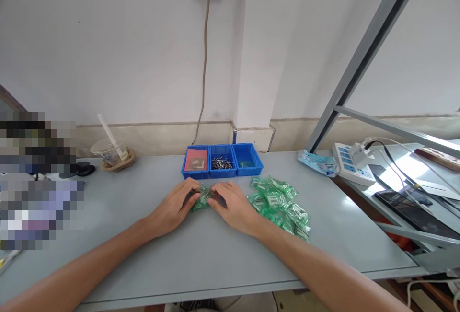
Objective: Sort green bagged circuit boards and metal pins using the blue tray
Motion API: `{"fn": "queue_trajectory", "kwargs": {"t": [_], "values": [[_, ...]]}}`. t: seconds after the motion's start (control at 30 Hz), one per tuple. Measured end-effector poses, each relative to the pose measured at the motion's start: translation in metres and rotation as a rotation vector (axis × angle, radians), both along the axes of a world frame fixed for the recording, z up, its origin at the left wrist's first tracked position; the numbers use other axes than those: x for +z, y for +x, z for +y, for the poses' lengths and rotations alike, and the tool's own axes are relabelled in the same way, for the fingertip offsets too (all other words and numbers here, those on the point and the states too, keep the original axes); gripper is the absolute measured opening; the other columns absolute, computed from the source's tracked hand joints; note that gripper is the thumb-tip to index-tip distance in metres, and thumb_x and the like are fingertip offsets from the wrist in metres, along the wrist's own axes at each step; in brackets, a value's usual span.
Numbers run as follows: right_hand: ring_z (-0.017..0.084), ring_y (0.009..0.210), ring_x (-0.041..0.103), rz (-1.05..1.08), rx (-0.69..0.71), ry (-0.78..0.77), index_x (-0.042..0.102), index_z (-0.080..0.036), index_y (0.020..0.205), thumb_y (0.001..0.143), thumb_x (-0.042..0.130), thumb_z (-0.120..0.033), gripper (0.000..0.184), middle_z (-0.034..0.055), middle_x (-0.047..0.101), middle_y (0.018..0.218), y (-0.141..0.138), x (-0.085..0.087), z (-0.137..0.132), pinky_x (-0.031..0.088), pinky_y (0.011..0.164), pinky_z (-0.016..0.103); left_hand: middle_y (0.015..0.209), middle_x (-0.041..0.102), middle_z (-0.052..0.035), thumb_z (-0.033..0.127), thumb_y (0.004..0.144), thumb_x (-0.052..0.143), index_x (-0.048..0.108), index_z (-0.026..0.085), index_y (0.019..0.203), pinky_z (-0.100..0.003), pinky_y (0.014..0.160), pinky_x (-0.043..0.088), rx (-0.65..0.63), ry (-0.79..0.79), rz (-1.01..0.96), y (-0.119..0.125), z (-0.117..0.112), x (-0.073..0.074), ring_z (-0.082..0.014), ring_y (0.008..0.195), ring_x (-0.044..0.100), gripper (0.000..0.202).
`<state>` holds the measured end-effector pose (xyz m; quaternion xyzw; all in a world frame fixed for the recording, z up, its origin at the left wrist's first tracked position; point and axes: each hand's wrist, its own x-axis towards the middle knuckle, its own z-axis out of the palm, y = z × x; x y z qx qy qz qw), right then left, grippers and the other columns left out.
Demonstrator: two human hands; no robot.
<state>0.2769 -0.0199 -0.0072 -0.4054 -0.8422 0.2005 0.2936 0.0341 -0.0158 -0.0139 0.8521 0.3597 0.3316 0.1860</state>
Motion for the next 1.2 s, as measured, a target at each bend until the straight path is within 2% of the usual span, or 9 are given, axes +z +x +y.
{"fn": "queue_trajectory", "kwargs": {"t": [0.1,0.2,0.37,0.6,0.73,0.87,1.03,1.13,1.2], "values": [[0.027,0.098,0.054,-0.067,0.004,0.11,0.06,-0.024,0.1,0.105,0.056,-0.032,0.01,0.0066,0.065,0.103,-0.002,0.001,-0.003,0.046,0.089,0.043,0.112,0.061,-0.0074,0.029,0.111,0.04,0.056,0.022,0.111,-0.039,0.095,0.049,-0.018,0.023,0.015,0.002,-0.001,0.001,-0.0223,0.104,0.058,0.017],[0.026,0.1,0.055,-0.048,0.012,0.123,0.057,-0.024,0.1,0.107,0.051,-0.03,0.012,0.0073,0.062,0.106,-0.003,0.002,-0.005,0.046,0.091,0.042,0.114,0.062,-0.0075,0.03,0.11,0.043,0.056,0.022,0.113,-0.039,0.096,0.049,-0.008,0.032,0.03,0.002,-0.002,0.002,-0.0225,0.104,0.059,0.015],[0.023,0.09,0.058,0.062,-0.043,0.009,0.055,-0.024,0.104,0.11,0.042,-0.033,0.017,0.0051,0.06,0.101,-0.002,-0.001,-0.003,0.046,0.081,0.037,0.123,0.062,-0.0087,0.034,0.108,0.05,0.057,0.024,0.123,-0.042,0.099,0.049,0.029,0.063,0.082,-0.001,-0.002,0.003,-0.0249,0.111,0.059,0.019],[0.021,0.087,0.06,0.273,-0.07,-0.206,0.057,-0.025,0.099,0.105,0.055,-0.041,0.018,0.0006,0.064,0.092,-0.002,0.001,0.001,0.046,0.078,0.033,0.12,0.065,-0.0069,0.036,0.108,0.051,0.052,0.027,0.138,-0.043,0.098,0.052,0.064,0.016,0.036,-0.003,-0.001,0.002,-0.0249,0.112,0.061,0.031],[0.02,0.081,0.06,0.346,-0.058,-0.29,0.053,-0.026,0.098,0.103,0.059,-0.043,0.019,-0.0011,0.062,0.086,-0.003,0.002,-0.002,0.045,0.072,0.032,0.125,0.066,-0.0064,0.022,0.104,0.052,0.042,0.029,0.148,-0.04,0.099,0.054,0.04,0.03,-0.005,-0.004,-0.002,-0.003,-0.0229,0.112,0.063,0.046],[0.019,0.074,0.055,0.343,-0.037,-0.292,0.051,-0.03,0.113,0.103,0.058,-0.043,0.019,-0.0026,0.062,0.083,-0.004,0.0,-0.005,0.042,0.068,0.032,0.119,0.068,-0.0037,0.011,0.093,0.06,0.044,0.03,0.145,-0.038,0.096,0.055,0.036,0.074,0.008,-0.004,-0.003,-0.008,-0.0222,0.106,0.065,0.058],[0.019,0.069,0.05,0.319,-0.044,-0.254,0.054,-0.03,0.118,0.103,0.056,-0.047,0.023,-0.0027,0.056,0.078,-0.004,0.002,-0.007,0.039,0.063,0.031,0.112,0.068,-0.0033,0.014,0.097,0.059,0.054,0.028,0.132,-0.037,0.09,0.052,0.039,0.16,0.032,-0.004,-0.002,-0.005,-0.0208,0.097,0.064,0.038],[0.019,0.073,0.052,0.288,-0.016,-0.226,0.062,-0.027,0.109,0.107,0.048,-0.049,0.026,0.0003,0.059,0.082,-0.003,0.005,-0.006,0.041,0.065,0.032,0.108,0.069,-0.003,0.021,0.103,0.058,0.062,0.026,0.115,-0.036,0.089,0.048,0.019,0.233,0.065,-0.002,-0.001,-0.001,-0.0197,0.096,0.064,0.014],[0.02,0.08,0.054,0.281,0.004,-0.157,0.065,-0.026,0.103,0.108,0.045,-0.051,0.032,0.0032,0.06,0.09,-0.002,0.006,-0.005,0.043,0.07,0.033,0.103,0.068,-0.0031,0.026,0.106,0.056,0.064,0.023,0.108,-0.035,0.087,0.047,0.037,0.25,0.07,-0.001,-0.001,0.001,-0.019,0.092,0.064,0.009]]}}
